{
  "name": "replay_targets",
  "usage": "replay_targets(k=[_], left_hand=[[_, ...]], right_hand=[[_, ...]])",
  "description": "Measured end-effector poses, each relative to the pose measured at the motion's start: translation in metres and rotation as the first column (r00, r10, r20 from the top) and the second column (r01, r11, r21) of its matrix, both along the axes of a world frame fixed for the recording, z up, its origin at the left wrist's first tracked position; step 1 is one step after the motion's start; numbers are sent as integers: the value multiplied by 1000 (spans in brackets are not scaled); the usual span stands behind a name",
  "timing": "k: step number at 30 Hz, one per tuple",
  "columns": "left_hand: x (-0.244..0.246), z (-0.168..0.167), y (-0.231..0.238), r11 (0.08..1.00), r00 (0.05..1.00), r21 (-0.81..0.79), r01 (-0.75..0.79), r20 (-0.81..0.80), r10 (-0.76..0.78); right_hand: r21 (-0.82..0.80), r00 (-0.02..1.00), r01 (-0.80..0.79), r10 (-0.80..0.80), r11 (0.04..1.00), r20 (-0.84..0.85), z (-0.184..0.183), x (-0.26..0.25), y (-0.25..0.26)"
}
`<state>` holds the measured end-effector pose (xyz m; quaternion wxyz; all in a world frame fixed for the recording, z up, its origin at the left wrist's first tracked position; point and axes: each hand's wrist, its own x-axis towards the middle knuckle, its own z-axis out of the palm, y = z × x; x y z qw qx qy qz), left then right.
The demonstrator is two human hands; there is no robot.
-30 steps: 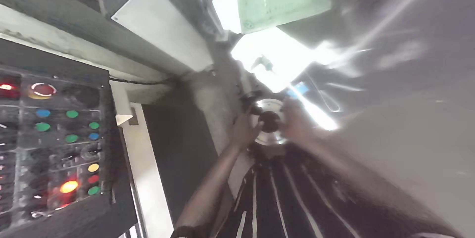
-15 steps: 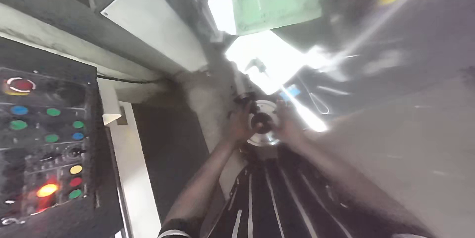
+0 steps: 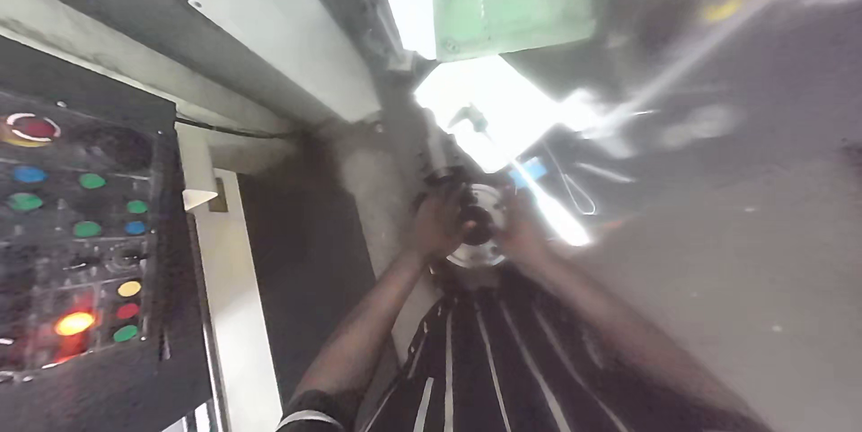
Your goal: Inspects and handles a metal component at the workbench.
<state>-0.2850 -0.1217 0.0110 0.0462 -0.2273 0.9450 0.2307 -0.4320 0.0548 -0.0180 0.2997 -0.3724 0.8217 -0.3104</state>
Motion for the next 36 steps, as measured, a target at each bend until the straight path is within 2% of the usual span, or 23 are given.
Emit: replay_targets(k=[2, 9, 12, 15, 17, 19, 22, 27, 31, 33, 36], left_hand=[[-5, -1, 3, 999, 998, -22, 44, -51, -45], [-32, 8, 6, 988, 991, -79, 133, -15, -135], [-42, 7, 9, 979, 981, -95, 181, -45, -186], [-52, 11, 9, 962, 963, -73, 265, -40, -268], [-60, 14, 4, 940, 940, -57, 337, -35, -339], [-63, 10, 2, 913, 912, -68, 403, -51, -407], [-76, 7, 6, 864, 854, -34, 502, -134, -502], [-101, 22, 42, 775, 778, 62, 628, -63, -625], [-109, 18, 61, 683, 686, 59, 728, -76, -724], [-109, 19, 65, 662, 665, 79, 746, -28, -746], [-103, 15, 77, 619, 620, 133, 774, 42, -784]], right_hand=[[2, 1000, -16, 17, 1000, -21, -2, 0, 2], [6, 1000, -12, 12, 1000, -3, 6, -2, -2], [-65, 999, -30, 27, 997, -42, -3, -1, 2], [-112, 997, 69, -66, 991, 32, -11, 0, 5], [-269, 958, 281, -253, 921, 134, -13, 1, 5], [-406, 906, 419, -343, 812, 248, -9, -6, 11], [-552, 865, 500, -359, 667, 350, -6, -20, 20], [-605, 848, 524, -298, 599, 439, 30, -27, 41], [-560, 840, 541, -374, 627, 393, 19, -24, 65], [-544, 832, 554, -400, 630, 384, 12, -20, 78], [-481, 836, 545, -402, 687, 374, 11, -9, 99]])
